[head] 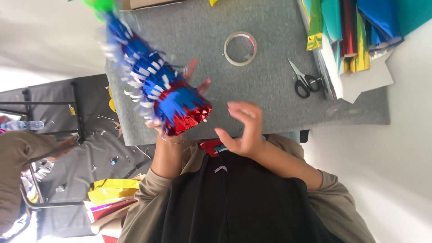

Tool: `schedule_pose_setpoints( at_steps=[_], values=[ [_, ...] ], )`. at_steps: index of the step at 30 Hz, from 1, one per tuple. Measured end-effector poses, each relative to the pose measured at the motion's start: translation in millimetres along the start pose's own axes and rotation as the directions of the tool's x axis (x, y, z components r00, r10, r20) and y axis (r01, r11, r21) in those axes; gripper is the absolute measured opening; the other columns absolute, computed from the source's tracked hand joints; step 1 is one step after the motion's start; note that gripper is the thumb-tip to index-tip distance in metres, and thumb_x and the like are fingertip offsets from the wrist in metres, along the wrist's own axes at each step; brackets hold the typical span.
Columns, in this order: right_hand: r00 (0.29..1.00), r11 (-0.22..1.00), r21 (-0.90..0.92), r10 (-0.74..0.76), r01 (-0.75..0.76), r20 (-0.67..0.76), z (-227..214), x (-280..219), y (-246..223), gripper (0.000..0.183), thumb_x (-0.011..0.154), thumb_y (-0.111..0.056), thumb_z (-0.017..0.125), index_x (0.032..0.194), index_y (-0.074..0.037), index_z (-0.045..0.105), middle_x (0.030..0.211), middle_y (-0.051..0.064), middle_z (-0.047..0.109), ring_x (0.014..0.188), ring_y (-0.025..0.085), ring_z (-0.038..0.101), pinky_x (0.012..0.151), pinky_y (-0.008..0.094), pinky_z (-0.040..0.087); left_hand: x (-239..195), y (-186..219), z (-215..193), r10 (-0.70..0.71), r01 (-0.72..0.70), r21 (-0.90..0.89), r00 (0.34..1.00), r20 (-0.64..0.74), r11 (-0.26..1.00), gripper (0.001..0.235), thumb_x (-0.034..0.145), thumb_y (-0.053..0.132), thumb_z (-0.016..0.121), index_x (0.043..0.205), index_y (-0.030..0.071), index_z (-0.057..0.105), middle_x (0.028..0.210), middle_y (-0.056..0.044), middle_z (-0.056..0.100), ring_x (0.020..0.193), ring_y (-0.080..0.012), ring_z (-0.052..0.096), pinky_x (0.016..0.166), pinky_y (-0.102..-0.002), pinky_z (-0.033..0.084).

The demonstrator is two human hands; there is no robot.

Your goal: The person is finishing a decorative horn by cutting blue metallic foil strips, applying double-sided tape, and wrapping them around the horn's body.

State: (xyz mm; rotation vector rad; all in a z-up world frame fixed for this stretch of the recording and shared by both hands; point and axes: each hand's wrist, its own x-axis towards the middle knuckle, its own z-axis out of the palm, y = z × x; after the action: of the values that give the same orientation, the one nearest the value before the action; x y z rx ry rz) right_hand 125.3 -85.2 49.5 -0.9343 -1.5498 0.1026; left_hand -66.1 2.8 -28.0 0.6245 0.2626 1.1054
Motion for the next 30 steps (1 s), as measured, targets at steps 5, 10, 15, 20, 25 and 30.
schedule_pose_setpoints(
  at_steps=[5, 10, 15, 20, 25, 30],
  values=[
    [0.962, 0.960, 0.154, 0.204, -0.233, 0.178, 7, 6, -7, 0.053, 0.094, -0.023, 0.074, 0.134, 0.003, 0.052, 0.128, 0.019, 0.051, 0.126, 0.041, 0.051, 0.101, 0.050, 0.049, -32, -13, 19, -0.021, 0.025, -0.133, 0.999, 0.030, 0.991, 0.103, 0.065, 0.035, 0.090, 0.150, 0.009, 0.038, 0.149, -0.015, 0.040, 0.138, -0.0444, 0.040, 0.111, -0.065, 0.036],
    [0.945, 0.953, 0.176, 0.198, -0.248, 0.259, 3, -1, -5, 0.048, 0.098, -0.020, 0.069, 0.135, 0.005, 0.051, 0.128, 0.022, 0.048, 0.127, 0.043, 0.049, 0.099, 0.048, 0.050, -48, -24, 24, 0.026, -0.023, -0.286, 1.000, 0.008, 0.958, 0.105, 0.065, 0.043, 0.089, 0.151, 0.012, 0.037, 0.155, -0.013, 0.034, 0.143, -0.0467, 0.033, 0.112, -0.069, 0.032],
    [0.899, 0.931, 0.062, 0.327, -0.359, 0.292, -9, 20, -1, 0.029, 0.106, -0.019, 0.058, 0.129, -0.002, 0.056, 0.122, 0.013, 0.047, 0.113, 0.036, 0.051, 0.093, 0.044, 0.049, -62, -27, 29, 0.021, 0.004, -0.463, 0.999, 0.049, 0.886, 0.109, 0.065, 0.054, 0.087, 0.153, 0.016, 0.037, 0.164, -0.010, 0.025, 0.149, -0.0499, 0.024, 0.113, -0.075, 0.026],
    [0.799, 0.873, 0.015, 0.438, -0.487, 0.411, -10, 23, 19, 0.014, 0.101, -0.012, 0.067, 0.114, -0.006, 0.068, 0.116, 0.013, 0.053, 0.097, 0.035, 0.064, 0.080, 0.043, 0.052, -61, -25, 30, -0.005, 0.058, -0.582, 0.996, 0.092, 0.811, 0.112, 0.065, 0.063, 0.085, 0.155, 0.019, 0.036, 0.170, -0.008, 0.018, 0.153, -0.0523, 0.017, 0.114, -0.079, 0.021],
    [0.702, 0.803, -0.015, 0.529, -0.595, 0.477, -10, 26, 33, 0.013, 0.105, -0.013, 0.061, 0.108, -0.008, 0.073, 0.111, 0.016, 0.056, 0.090, 0.039, 0.066, 0.075, 0.045, 0.051, -60, -26, 15, -0.042, 0.129, -0.601, 0.987, 0.158, 0.789, 0.115, 0.061, 0.069, 0.082, 0.154, 0.026, 0.032, 0.174, -0.005, -0.014, 0.156, -0.0554, 0.000, 0.113, -0.083, 0.018],
    [0.585, 0.766, -0.145, 0.585, -0.627, 0.562, 1, 33, 63, 0.019, 0.105, -0.027, 0.066, 0.106, -0.009, 0.073, 0.108, 0.014, 0.061, 0.088, 0.031, 0.066, 0.070, 0.042, 0.054, -58, -10, 33, -0.131, 0.226, -0.634, 0.972, 0.194, 0.740, 0.114, 0.064, 0.059, 0.087, 0.158, 0.022, 0.034, 0.176, -0.012, 0.002, 0.155, -0.0526, 0.011, 0.120, -0.073, 0.016]
  ],
)
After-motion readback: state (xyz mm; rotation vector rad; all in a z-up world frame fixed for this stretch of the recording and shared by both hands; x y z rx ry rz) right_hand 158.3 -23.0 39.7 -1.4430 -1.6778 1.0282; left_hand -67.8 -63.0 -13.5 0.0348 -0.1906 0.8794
